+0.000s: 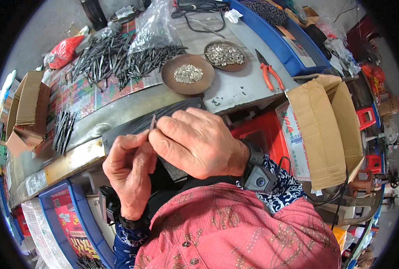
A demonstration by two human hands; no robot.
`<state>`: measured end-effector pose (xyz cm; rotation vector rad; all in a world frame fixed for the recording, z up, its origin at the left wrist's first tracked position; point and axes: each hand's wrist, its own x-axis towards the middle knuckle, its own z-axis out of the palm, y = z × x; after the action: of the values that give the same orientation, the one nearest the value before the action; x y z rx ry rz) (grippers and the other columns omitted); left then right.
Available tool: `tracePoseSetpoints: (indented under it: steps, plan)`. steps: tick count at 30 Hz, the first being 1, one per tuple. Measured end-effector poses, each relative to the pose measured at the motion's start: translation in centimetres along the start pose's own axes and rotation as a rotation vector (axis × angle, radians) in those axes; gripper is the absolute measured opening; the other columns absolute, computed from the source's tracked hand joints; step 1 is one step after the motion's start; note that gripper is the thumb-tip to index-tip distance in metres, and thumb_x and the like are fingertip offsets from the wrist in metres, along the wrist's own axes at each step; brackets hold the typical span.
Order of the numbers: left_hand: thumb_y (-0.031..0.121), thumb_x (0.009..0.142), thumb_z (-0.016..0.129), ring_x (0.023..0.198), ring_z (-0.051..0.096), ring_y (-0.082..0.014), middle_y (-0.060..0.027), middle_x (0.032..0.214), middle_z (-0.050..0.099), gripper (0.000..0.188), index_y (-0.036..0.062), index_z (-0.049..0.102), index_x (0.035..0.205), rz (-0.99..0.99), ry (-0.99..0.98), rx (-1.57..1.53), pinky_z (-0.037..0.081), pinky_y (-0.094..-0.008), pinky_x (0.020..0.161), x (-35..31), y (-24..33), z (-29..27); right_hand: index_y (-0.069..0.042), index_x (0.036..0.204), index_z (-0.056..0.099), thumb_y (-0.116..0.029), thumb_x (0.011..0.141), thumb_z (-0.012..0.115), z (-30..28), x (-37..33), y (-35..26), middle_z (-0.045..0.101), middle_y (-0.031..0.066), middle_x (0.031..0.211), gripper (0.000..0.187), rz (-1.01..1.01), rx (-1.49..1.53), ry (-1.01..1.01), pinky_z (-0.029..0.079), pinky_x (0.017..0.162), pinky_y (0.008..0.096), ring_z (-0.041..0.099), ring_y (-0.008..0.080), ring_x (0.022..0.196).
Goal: The person repeatedly picks a small metal fastener from a bowl and a black rod from a pile on the table, then presses the fastener onto the rod. The person uses red-handled pliers to trim the rod after attaching the fastener. The process is repeated multiple times throughout the clip.
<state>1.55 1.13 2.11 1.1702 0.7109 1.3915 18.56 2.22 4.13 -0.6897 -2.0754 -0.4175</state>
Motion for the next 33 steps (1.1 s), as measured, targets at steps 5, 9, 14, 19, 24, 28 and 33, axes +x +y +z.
tracePoseSetpoints:
  steps: [5,9,14,19,24,28,33]
  plan:
    - [-0.003,0.092,0.059,0.055,0.046,-0.0056,-0.0044,0.079,0.063,0.010,-0.0008,0.061,0.102,-0.058,0.019,-0.095,0.033,-0.0192,0.049,-0.4,0.1,-0.1,0.007,0.102,0.058,-0.014,0.071,0.062,0.8,-0.7,-0.5,0.058,0.0143,0.091,0.038,0.065,0.070,0.001,0.053,0.068,0.0366,0.062,0.0277,0.080]
    - [-0.003,0.093,0.058,0.055,0.045,-0.0055,-0.0066,0.082,0.065,0.011,-0.0006,0.060,0.103,-0.042,-0.015,-0.165,0.033,-0.0192,0.049,-0.4,-0.1,-0.5,0.007,0.103,0.057,-0.012,0.072,0.062,1.6,-1.2,-0.6,0.057,0.0146,0.089,0.037,0.084,0.105,0.026,0.052,0.067,0.0362,0.061,0.0273,0.077]
    - [-0.003,0.093,0.055,0.052,0.039,-0.0048,-0.0016,0.075,0.060,0.012,0.0023,0.061,0.102,-0.055,0.012,-0.116,0.029,-0.0197,0.046,-0.8,-0.4,-0.3,0.006,0.102,0.056,-0.009,0.073,0.062,2.3,-1.4,-1.2,0.056,0.0137,0.088,0.033,0.138,0.087,0.060,0.052,0.066,0.0354,0.060,0.0264,0.075]
    - [-0.002,0.093,0.057,0.053,0.041,-0.0047,-0.0013,0.076,0.060,0.012,0.0009,0.061,0.103,-0.058,0.037,-0.105,0.029,-0.0194,0.047,-0.9,-0.4,-0.3,0.004,0.101,0.057,-0.008,0.079,0.065,2.9,-1.4,-1.7,0.056,0.0124,0.087,0.027,0.200,0.065,0.099,0.052,0.065,0.0346,0.061,0.0249,0.076]
    - [-0.001,0.093,0.059,0.057,0.045,-0.0049,-0.0018,0.077,0.060,0.010,-0.0015,0.061,0.103,-0.055,0.034,-0.129,0.033,-0.0190,0.049,-0.9,-0.4,-0.4,0.001,0.099,0.057,-0.002,0.079,0.068,3.2,-1.2,-2.4,0.057,0.0119,0.084,0.023,0.383,0.246,0.147,0.053,0.062,0.0352,0.062,0.0259,0.072]
    - [-0.002,0.094,0.058,0.057,0.045,-0.0048,-0.0013,0.077,0.059,0.011,-0.0012,0.061,0.104,-0.036,0.038,-0.109,0.033,-0.0188,0.049,-0.9,-0.5,-0.3,0.000,0.098,0.061,0.003,0.080,0.071,3.4,-1.1,-3.4,0.064,0.0079,0.084,0.021,0.698,0.562,0.237,0.053,0.058,0.0296,0.064,0.0146,0.069]
    - [-0.001,0.094,0.057,0.058,0.045,-0.0047,-0.0013,0.078,0.059,0.012,-0.0012,0.061,0.105,-0.057,0.033,-0.111,0.033,-0.0188,0.049,-1.1,-0.5,-0.2,0.001,0.095,0.062,0.009,0.080,0.068,3.4,-1.2,-3.6,0.064,0.0063,0.086,0.019,0.676,0.538,0.249,0.053,0.064,0.0243,0.062,0.0100,0.072]
